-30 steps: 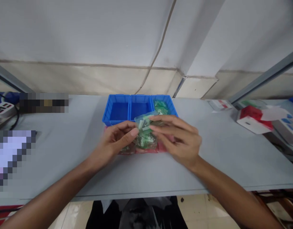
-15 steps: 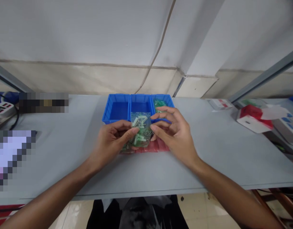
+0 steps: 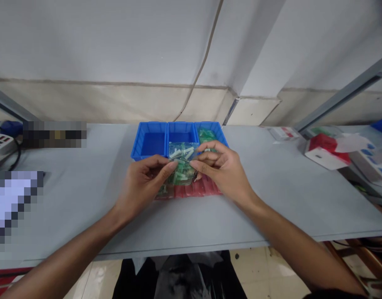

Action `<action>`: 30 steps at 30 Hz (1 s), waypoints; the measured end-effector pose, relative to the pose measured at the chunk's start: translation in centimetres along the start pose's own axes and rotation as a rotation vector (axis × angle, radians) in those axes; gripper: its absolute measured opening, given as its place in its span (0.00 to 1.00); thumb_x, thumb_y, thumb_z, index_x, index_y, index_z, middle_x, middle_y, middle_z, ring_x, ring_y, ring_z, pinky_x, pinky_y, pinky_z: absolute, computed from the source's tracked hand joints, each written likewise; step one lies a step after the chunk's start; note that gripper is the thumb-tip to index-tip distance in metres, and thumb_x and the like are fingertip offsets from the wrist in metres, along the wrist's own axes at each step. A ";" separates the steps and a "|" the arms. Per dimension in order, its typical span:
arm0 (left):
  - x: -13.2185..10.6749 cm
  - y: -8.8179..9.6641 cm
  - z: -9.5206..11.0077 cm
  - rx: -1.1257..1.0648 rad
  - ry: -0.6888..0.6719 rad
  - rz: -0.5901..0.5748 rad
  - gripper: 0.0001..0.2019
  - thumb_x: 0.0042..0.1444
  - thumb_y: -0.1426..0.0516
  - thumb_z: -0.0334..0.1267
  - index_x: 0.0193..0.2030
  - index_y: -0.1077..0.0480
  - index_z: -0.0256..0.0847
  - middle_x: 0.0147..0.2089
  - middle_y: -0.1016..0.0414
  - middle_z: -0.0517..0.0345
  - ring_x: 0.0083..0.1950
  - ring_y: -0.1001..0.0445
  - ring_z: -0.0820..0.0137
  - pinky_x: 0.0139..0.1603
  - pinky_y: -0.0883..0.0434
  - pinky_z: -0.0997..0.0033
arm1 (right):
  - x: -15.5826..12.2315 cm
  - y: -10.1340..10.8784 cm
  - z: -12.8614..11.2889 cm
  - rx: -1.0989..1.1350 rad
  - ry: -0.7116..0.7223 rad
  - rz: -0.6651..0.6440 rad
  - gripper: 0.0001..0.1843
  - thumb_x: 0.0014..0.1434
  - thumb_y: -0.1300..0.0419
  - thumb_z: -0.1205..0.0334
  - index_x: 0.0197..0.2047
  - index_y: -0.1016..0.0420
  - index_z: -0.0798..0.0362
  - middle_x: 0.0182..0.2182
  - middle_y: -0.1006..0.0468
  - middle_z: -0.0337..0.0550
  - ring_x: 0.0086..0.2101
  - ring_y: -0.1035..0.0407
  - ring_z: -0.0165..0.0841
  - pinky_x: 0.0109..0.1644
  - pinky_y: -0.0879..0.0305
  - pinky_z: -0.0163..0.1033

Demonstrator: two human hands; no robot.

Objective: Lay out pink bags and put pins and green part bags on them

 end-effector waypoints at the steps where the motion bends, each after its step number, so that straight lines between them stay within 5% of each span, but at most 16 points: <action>1: 0.2 0.3 0.0 0.032 0.005 -0.008 0.13 0.63 0.36 0.49 0.36 0.20 0.42 0.32 0.20 0.59 0.30 0.24 0.74 0.29 0.29 0.77 | 0.1 0.3 0.0 -0.006 0.005 0.010 0.19 0.55 0.24 0.57 0.44 0.27 0.47 0.29 0.19 0.33 0.25 0.25 0.28 0.32 0.25 0.36; 5: 0.8 2.6 0.1 0.085 0.017 0.031 0.15 0.60 0.34 0.50 0.50 0.19 0.46 0.45 0.16 0.56 0.41 0.17 0.67 0.40 0.22 0.72 | 0.7 1.5 0.2 0.043 -0.024 -0.012 0.17 0.54 0.24 0.59 0.42 0.24 0.48 0.27 0.20 0.33 0.26 0.27 0.27 0.32 0.27 0.35; 9: -0.2 4.2 0.8 0.291 -0.154 0.062 0.11 0.64 0.36 0.45 0.50 0.20 0.47 0.44 0.16 0.59 0.38 0.19 0.71 0.41 0.23 0.72 | 1.0 1.2 1.7 0.166 -0.188 -0.077 0.19 0.49 0.21 0.59 0.40 0.24 0.49 0.30 0.19 0.36 0.28 0.26 0.27 0.32 0.27 0.33; 12: -2.5 3.1 0.9 0.449 -0.406 -0.006 0.08 0.66 0.38 0.37 0.50 0.22 0.44 0.45 0.17 0.58 0.41 0.20 0.72 0.45 0.24 0.72 | 1.0 0.4 3.1 0.206 -0.259 -0.096 0.21 0.47 0.20 0.60 0.40 0.25 0.50 0.30 0.18 0.36 0.28 0.24 0.27 0.33 0.26 0.33; 16: -6.0 0.4 1.6 0.608 -0.759 -0.030 0.13 0.62 0.35 0.30 0.54 0.25 0.34 0.50 0.19 0.49 0.52 0.21 0.63 0.55 0.23 0.61 | 0.9 0.2 3.6 0.031 -0.162 -0.072 0.22 0.53 0.24 0.60 0.47 0.28 0.49 0.29 0.18 0.34 0.28 0.21 0.30 0.36 0.23 0.35; 20: -7.2 -2.2 1.8 0.822 -0.851 -0.079 0.14 0.66 0.38 0.32 0.56 0.26 0.32 0.57 0.22 0.43 0.61 0.25 0.51 0.54 0.22 0.51 | 0.8 0.8 2.9 -0.247 -0.035 -0.028 0.19 0.60 0.30 0.60 0.53 0.29 0.45 0.32 0.17 0.35 0.29 0.20 0.32 0.38 0.22 0.40; 25: -7.8 -3.8 1.8 0.950 -0.970 -0.117 0.13 0.69 0.46 0.26 0.57 0.26 0.25 0.59 0.22 0.39 0.63 0.25 0.49 0.53 0.22 0.51 | 0.7 1.0 2.3 -0.582 0.065 0.006 0.03 0.61 0.31 0.61 0.38 0.20 0.49 0.30 0.17 0.37 0.30 0.21 0.33 0.39 0.25 0.41; 30: -8.1 -4.0 2.3 0.978 -1.010 -0.098 0.17 0.69 0.52 0.22 0.56 0.26 0.22 0.59 0.21 0.37 0.61 0.23 0.49 0.47 0.19 0.55 | 0.7 1.0 2.1 -0.603 0.060 0.006 0.02 0.59 0.31 0.64 0.34 0.18 0.50 0.29 0.17 0.37 0.30 0.22 0.31 0.36 0.28 0.38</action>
Point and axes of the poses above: each hand's wrist, its own x-axis towards the middle knuckle, its own y-axis out of the back of the hand, z = x × y, the point moved 6 cm from there along x, towards the middle knuckle
